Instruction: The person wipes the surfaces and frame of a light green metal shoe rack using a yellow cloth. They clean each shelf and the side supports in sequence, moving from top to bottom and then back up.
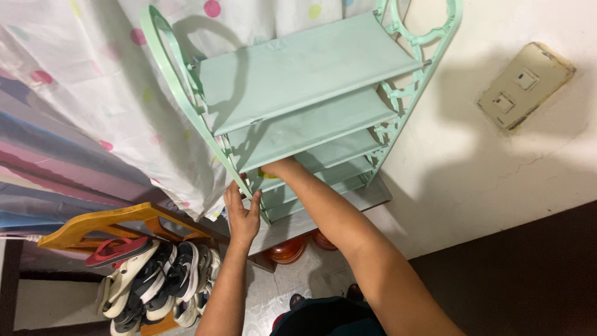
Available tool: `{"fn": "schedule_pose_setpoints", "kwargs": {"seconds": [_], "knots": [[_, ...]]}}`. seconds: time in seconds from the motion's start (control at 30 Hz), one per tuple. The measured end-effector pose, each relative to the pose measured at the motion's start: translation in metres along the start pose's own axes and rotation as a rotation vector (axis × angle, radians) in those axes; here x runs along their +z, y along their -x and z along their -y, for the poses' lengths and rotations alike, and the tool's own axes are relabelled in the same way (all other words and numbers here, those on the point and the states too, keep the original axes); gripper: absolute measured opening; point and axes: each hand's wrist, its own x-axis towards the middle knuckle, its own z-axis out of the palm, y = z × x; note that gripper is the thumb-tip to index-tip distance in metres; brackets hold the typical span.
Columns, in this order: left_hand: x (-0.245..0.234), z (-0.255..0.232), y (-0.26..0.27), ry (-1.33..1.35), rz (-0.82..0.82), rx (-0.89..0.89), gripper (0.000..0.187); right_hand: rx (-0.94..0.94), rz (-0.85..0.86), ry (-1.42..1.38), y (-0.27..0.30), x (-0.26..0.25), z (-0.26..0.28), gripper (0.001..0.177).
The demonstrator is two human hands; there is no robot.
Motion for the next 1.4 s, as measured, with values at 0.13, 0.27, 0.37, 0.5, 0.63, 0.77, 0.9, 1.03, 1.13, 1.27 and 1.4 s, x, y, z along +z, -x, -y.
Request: {"fn": "schedule_pose_setpoints", "kwargs": {"seconds": [0.13, 0.27, 0.37, 0.5, 0.63, 0.77, 0.9, 1.03, 1.13, 1.27, 1.4], "knots": [[0.000, 0.000, 0.002, 0.006, -0.007, 0.012, 0.058, -0.180, -0.269, 0.131, 0.005, -0.011, -0.070, 0.043], [0.003, 0.002, 0.003, -0.019, -0.019, 0.040, 0.056, 0.079, -0.429, 0.172, 0.046, -0.080, -0.118, 0.052], [0.006, 0.004, 0.005, -0.020, -0.014, 0.032, 0.056, 0.155, -0.540, 0.286, 0.078, -0.128, -0.139, 0.031], [0.007, 0.005, 0.004, -0.026, -0.021, 0.043, 0.057, 0.222, -0.461, 0.335, 0.110, -0.158, -0.128, 0.045], [0.009, 0.003, 0.005, -0.011, -0.018, 0.012, 0.055, 0.122, -0.253, 0.178, 0.121, -0.135, -0.073, 0.048], [0.007, -0.003, 0.005, -0.025, -0.020, -0.011, 0.055, 0.058, 0.036, 0.099, 0.143, -0.120, -0.033, 0.040], [0.004, -0.004, 0.003, -0.074, -0.032, 0.029, 0.057, 0.114, 0.042, 0.119, 0.155, -0.130, -0.046, 0.039], [0.001, -0.006, 0.005, -0.042, -0.018, -0.014, 0.058, 0.236, -0.232, 0.056, 0.159, -0.152, -0.098, 0.037], [0.002, -0.007, 0.005, -0.007, -0.024, -0.031, 0.058, 0.325, -0.413, 0.281, 0.166, -0.154, -0.117, 0.035], [0.004, -0.006, 0.006, -0.028, -0.028, -0.022, 0.058, 0.272, -0.481, 0.387, 0.168, -0.135, -0.104, 0.039], [0.005, -0.007, 0.006, -0.038, -0.023, -0.029, 0.059, 0.105, -0.309, 0.340, 0.162, -0.106, -0.047, 0.040]]}}
